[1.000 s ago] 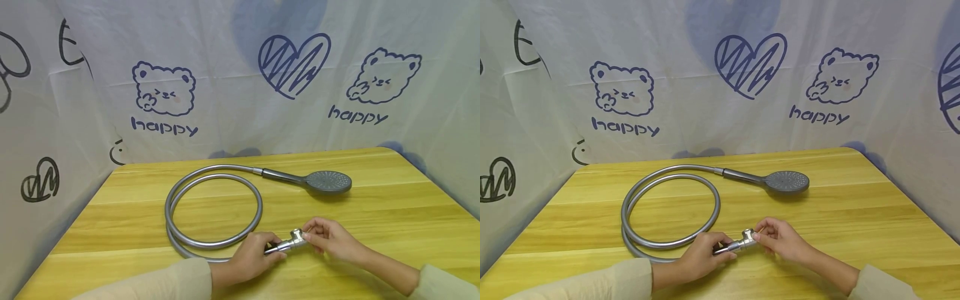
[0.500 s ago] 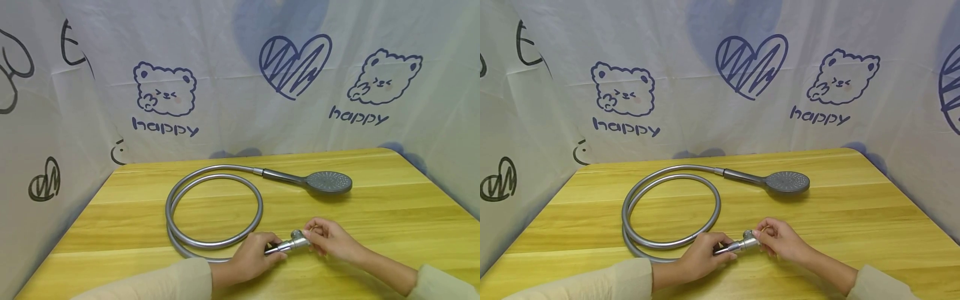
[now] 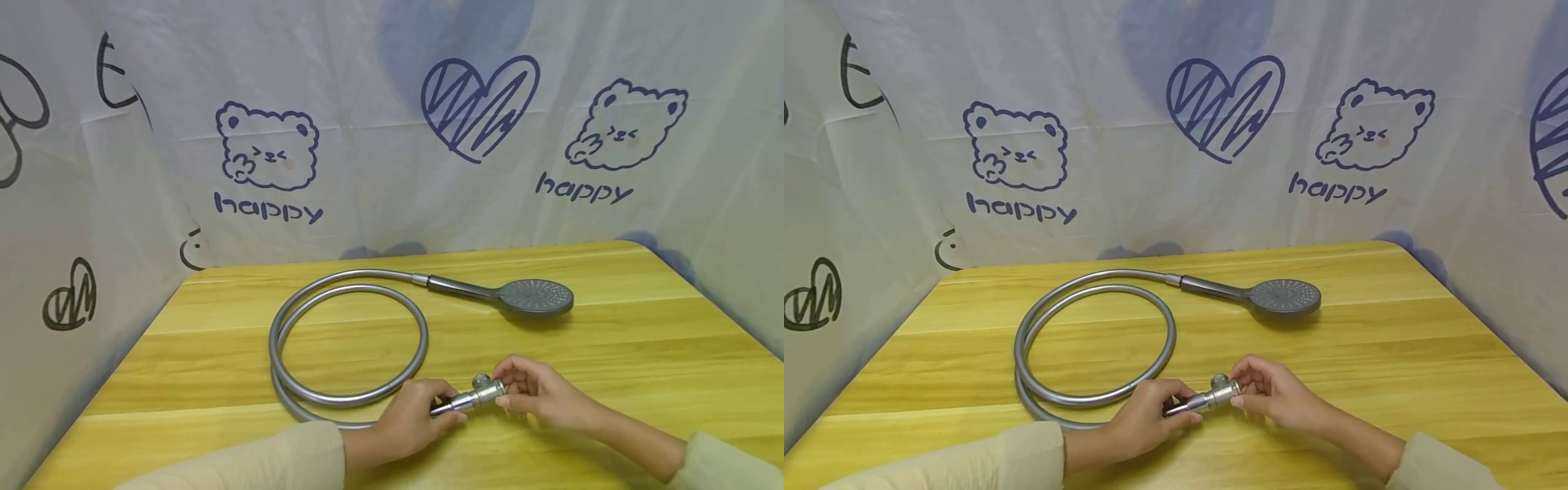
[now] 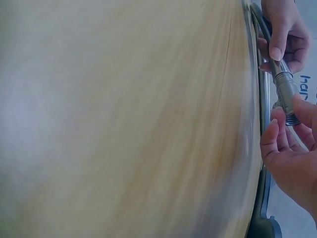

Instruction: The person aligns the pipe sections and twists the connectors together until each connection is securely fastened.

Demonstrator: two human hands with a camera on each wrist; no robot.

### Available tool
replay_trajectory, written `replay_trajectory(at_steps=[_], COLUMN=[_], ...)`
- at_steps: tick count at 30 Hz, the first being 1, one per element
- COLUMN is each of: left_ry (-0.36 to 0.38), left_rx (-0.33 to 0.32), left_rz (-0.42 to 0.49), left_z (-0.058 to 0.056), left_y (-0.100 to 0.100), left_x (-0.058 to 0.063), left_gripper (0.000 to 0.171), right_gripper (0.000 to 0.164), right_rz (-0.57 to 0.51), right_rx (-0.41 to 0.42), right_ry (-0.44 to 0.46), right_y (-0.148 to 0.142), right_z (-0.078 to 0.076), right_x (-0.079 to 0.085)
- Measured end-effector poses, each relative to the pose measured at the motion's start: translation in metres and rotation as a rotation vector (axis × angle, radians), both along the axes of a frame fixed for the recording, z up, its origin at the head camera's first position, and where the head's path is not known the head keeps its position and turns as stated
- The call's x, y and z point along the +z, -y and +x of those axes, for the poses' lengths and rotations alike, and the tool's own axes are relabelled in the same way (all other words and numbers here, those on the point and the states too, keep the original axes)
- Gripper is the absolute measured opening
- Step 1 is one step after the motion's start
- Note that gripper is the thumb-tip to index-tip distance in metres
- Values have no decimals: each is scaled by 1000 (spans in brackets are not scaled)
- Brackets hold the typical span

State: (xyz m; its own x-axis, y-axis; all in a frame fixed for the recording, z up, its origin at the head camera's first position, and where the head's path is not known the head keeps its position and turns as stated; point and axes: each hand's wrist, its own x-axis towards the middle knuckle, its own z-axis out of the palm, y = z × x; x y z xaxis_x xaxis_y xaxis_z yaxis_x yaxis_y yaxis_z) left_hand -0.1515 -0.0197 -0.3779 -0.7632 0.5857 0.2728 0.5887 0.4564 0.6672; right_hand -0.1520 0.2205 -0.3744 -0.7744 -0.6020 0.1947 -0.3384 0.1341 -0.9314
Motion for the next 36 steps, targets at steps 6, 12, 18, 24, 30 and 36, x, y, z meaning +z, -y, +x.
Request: replay_trajectory(at_steps=[6, 12, 18, 24, 30, 36], left_ry=[-8, -23, -33, -17, -28, -35], left_rx=[0, -2, -2, -3, -7, -6], left_rz=[3, 2, 1, -7, -6, -8], left_z=[0, 0, -1, -1, -1, -1], left_y=[0, 0, -1, -1, -1, -1], left_x=[-1, -3, -4, -4, -5, -5], left_gripper=[16, 16, 15, 15, 16, 16], right_gripper=[26, 25, 21, 21, 21, 22], right_rz=[10, 9, 30, 28, 40, 85], right_rx=[-9, -2, -10, 1, -3, -49], right_ry=[6, 22, 16, 25, 43, 56], right_y=[0, -1, -1, -2, -2, 1], right_z=[-1, -1, 0, -1, -1, 0], right_x=[-1, -2, -3, -3, -5, -4])
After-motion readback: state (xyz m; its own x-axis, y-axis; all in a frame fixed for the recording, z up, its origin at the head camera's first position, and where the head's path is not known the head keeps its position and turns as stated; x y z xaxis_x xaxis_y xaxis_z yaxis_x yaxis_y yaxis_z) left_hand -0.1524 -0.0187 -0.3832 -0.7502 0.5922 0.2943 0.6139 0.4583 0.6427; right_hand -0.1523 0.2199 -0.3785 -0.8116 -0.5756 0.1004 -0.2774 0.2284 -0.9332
